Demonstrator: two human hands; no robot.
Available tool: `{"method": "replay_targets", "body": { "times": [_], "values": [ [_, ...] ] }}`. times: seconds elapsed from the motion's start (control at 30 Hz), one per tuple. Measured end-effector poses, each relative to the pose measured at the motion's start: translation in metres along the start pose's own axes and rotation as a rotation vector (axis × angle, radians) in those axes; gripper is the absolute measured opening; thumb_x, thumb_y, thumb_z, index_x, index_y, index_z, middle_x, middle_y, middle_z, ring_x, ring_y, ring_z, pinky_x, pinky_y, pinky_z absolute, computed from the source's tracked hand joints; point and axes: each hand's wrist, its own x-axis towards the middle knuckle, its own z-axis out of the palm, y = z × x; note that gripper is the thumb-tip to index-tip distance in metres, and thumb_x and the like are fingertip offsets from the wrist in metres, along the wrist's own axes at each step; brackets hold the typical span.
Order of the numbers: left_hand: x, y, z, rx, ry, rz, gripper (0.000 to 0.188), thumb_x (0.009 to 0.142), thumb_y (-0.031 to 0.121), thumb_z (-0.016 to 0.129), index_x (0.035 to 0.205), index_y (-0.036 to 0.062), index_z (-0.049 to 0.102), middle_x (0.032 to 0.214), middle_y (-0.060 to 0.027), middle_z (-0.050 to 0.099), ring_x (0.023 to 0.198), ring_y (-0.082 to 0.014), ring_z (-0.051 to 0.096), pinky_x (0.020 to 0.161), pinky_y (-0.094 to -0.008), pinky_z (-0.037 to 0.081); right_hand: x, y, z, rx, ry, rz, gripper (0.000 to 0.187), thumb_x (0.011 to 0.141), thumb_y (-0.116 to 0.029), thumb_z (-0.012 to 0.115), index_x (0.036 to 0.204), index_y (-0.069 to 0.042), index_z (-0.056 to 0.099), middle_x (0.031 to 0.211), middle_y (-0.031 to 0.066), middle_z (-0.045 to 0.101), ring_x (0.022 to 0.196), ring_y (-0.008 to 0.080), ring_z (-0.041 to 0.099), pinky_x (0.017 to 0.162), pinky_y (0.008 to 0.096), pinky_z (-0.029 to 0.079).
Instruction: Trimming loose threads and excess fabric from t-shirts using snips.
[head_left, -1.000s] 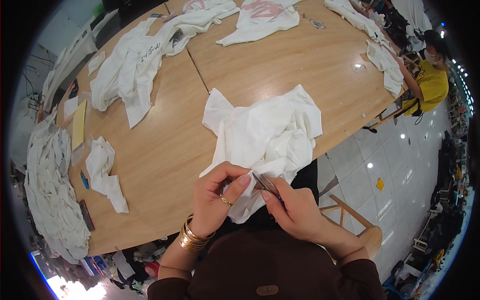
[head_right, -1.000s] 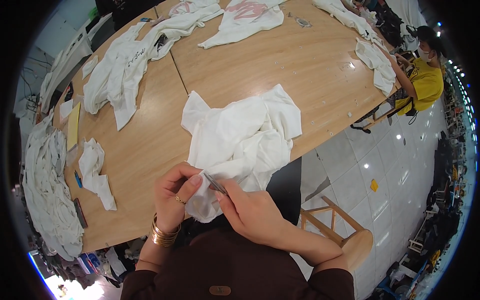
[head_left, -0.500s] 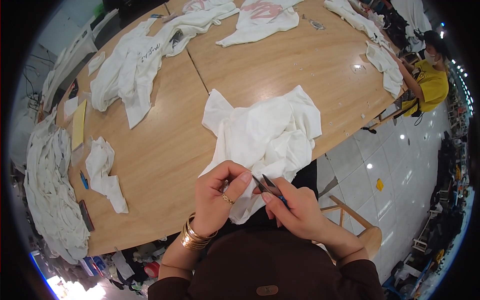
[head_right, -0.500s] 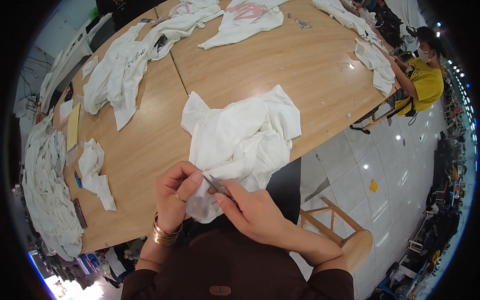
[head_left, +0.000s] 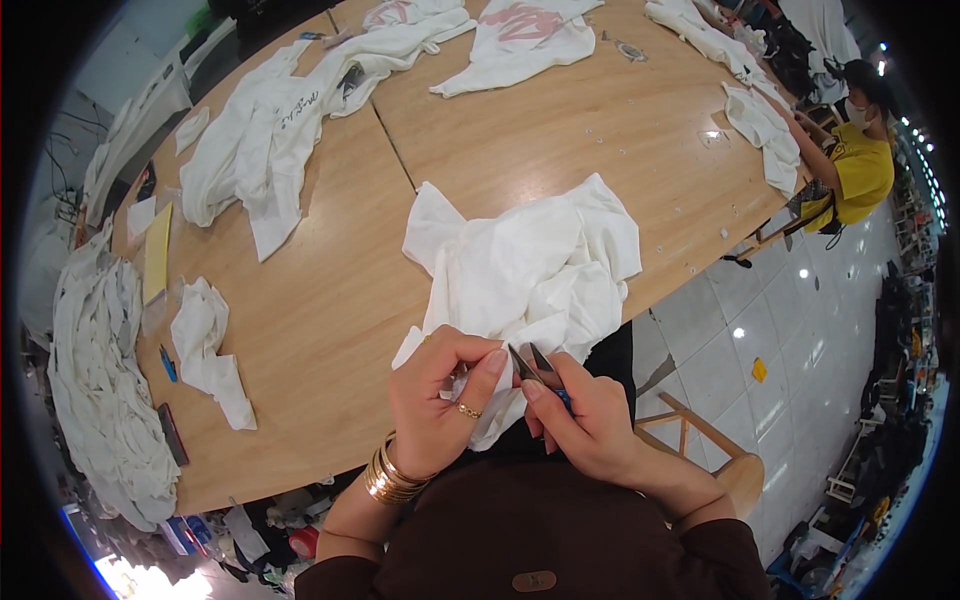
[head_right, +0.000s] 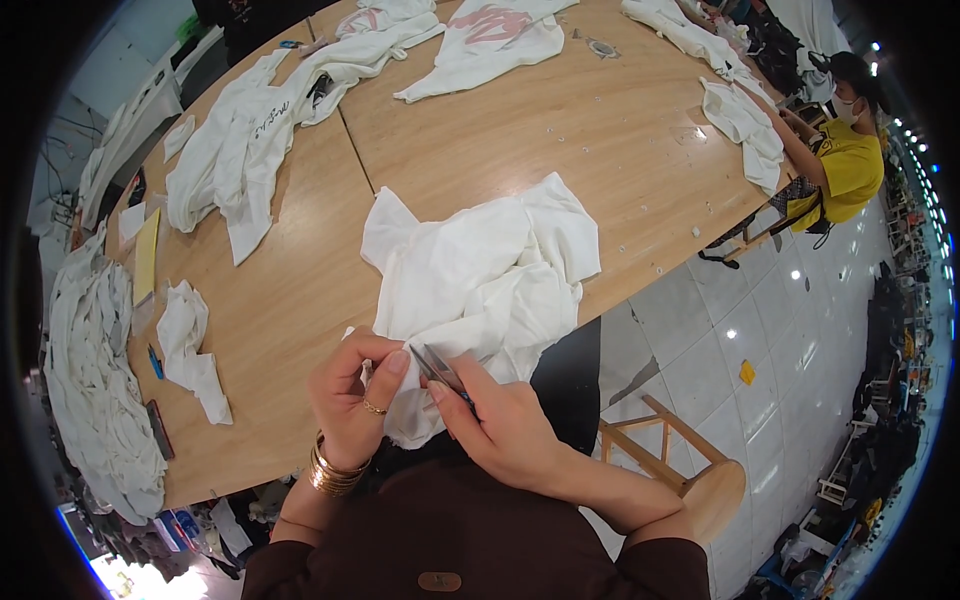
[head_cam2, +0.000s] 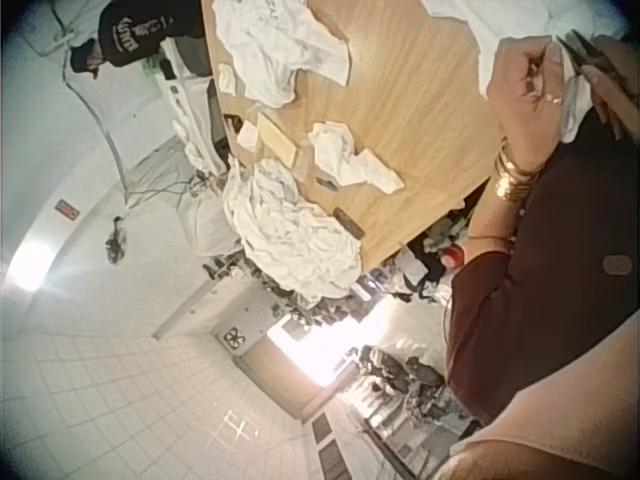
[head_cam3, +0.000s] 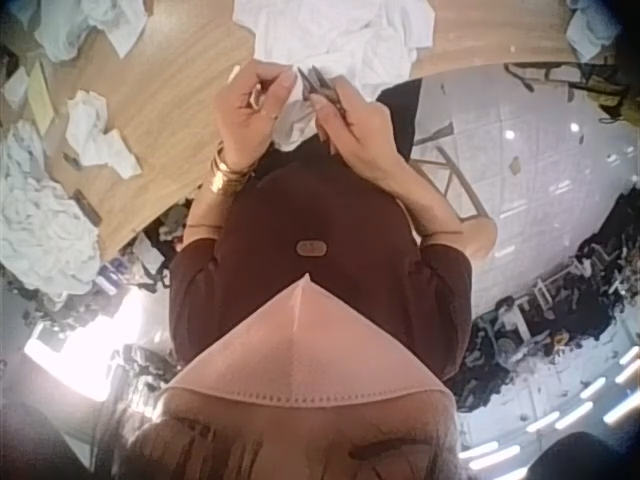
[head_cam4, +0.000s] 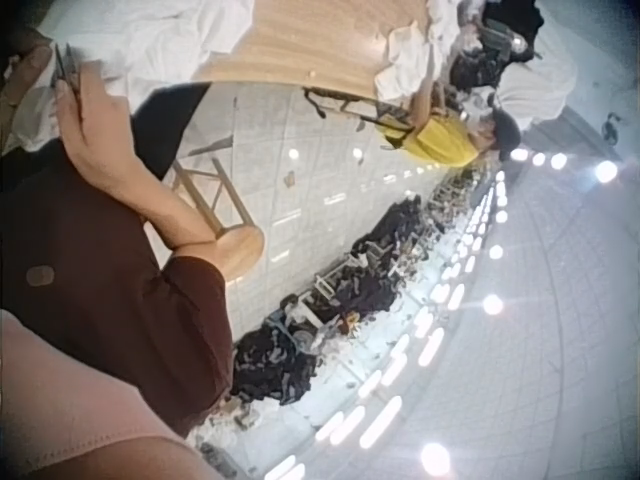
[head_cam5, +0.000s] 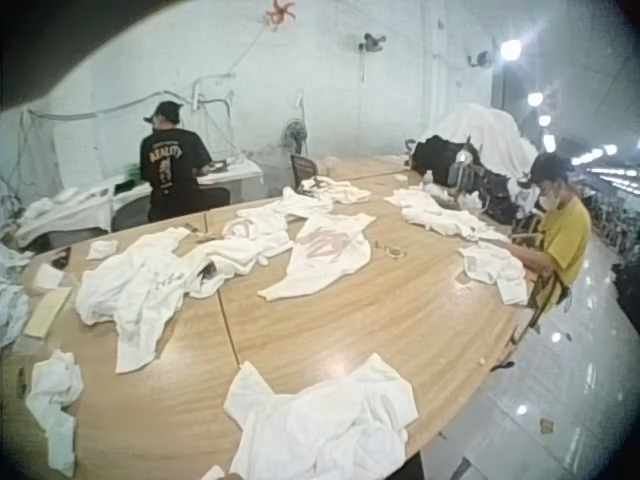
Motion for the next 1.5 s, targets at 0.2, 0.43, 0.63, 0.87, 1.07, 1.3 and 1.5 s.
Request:
{"method": "replay_targets", "body": {
  "times": [0.2,0.43,0.63,0.87,1.07,1.3,1.5],
  "values": [
    [0.000,-0.002,0.002,0.018,0.026,0.021,0.004,0.082,0.006,0.062,0.085,0.0021,0.062,0.070,-0.0034,0.056,0.060,-0.0104,0.048,0.056,-0.0225,0.040,0.001,0.000,-0.005,-0.103,-0.008,-0.070,0.017,0.092,-0.013,0.047,0.101,0.000,0.054,0.056,0.0017,0.056,0.043,0.0074,0.051,0.042,0.0210,0.039],
    [0.001,-0.001,0.004,0.051,0.030,0.033,0.005,0.082,0.006,0.062,0.086,0.0019,0.063,0.071,-0.0042,0.057,0.061,-0.0113,0.049,0.057,-0.0229,0.041,0.000,-0.004,-0.008,-0.132,-0.027,-0.025,0.017,0.092,-0.013,0.047,0.102,-0.001,0.055,0.056,0.0013,0.055,0.042,0.0068,0.049,0.041,0.0213,0.038],
    [0.001,-0.001,0.001,0.049,0.014,0.028,0.007,0.081,0.007,0.064,0.087,0.0022,0.063,0.072,-0.0050,0.058,0.062,-0.0122,0.051,0.058,-0.0234,0.042,0.001,-0.005,-0.010,0.130,-0.114,0.161,0.020,0.093,-0.016,0.047,0.103,0.001,0.052,0.058,0.0055,0.054,0.044,0.0117,0.051,0.041,0.0238,0.039],
    [0.006,-0.007,-0.016,0.076,-0.149,-0.068,0.012,0.079,0.009,0.068,0.088,0.0025,0.063,0.076,-0.0047,0.059,0.068,-0.0134,0.053,0.065,-0.0250,0.044,0.004,0.003,-0.012,0.443,-0.048,0.170,0.024,0.096,-0.019,0.044,0.101,0.002,0.054,0.058,0.0027,0.051,0.044,0.0059,0.046,0.040,0.0202,0.035],
    [0.001,-0.008,-0.020,-0.068,-0.199,-0.173,0.011,0.081,0.009,0.066,0.089,0.0020,0.062,0.079,-0.0036,0.057,0.070,-0.0118,0.053,0.067,-0.0245,0.043,0.005,0.005,-0.006,0.582,-0.019,0.137,0.025,0.096,-0.018,0.043,0.102,0.004,0.052,0.059,0.0052,0.052,0.043,0.0070,0.044,0.041,0.0201,0.035],
    [0.001,-0.007,-0.020,-0.322,-0.189,-0.296,0.013,0.085,0.010,0.063,0.094,0.0007,0.060,0.083,-0.0007,0.058,0.075,-0.0059,0.052,0.068,-0.0209,0.042,0.008,0.004,-0.009,0.544,-0.005,0.115,0.026,0.096,-0.019,0.043,0.102,0.004,0.052,0.059,0.0058,0.052,0.043,0.0076,0.044,0.040,0.0201,0.035],
    [0.001,-0.010,-0.021,-0.368,-0.163,-0.282,0.013,0.086,0.009,0.061,0.094,-0.0012,0.060,0.084,-0.0001,0.058,0.077,-0.0056,0.052,0.071,-0.0209,0.043,0.011,-0.005,-0.024,0.616,-0.114,0.254,0.024,0.095,-0.019,0.045,0.099,0.004,0.054,0.055,0.0062,0.051,0.039,0.0085,0.044,0.039,0.0201,0.035]
  ]
}}
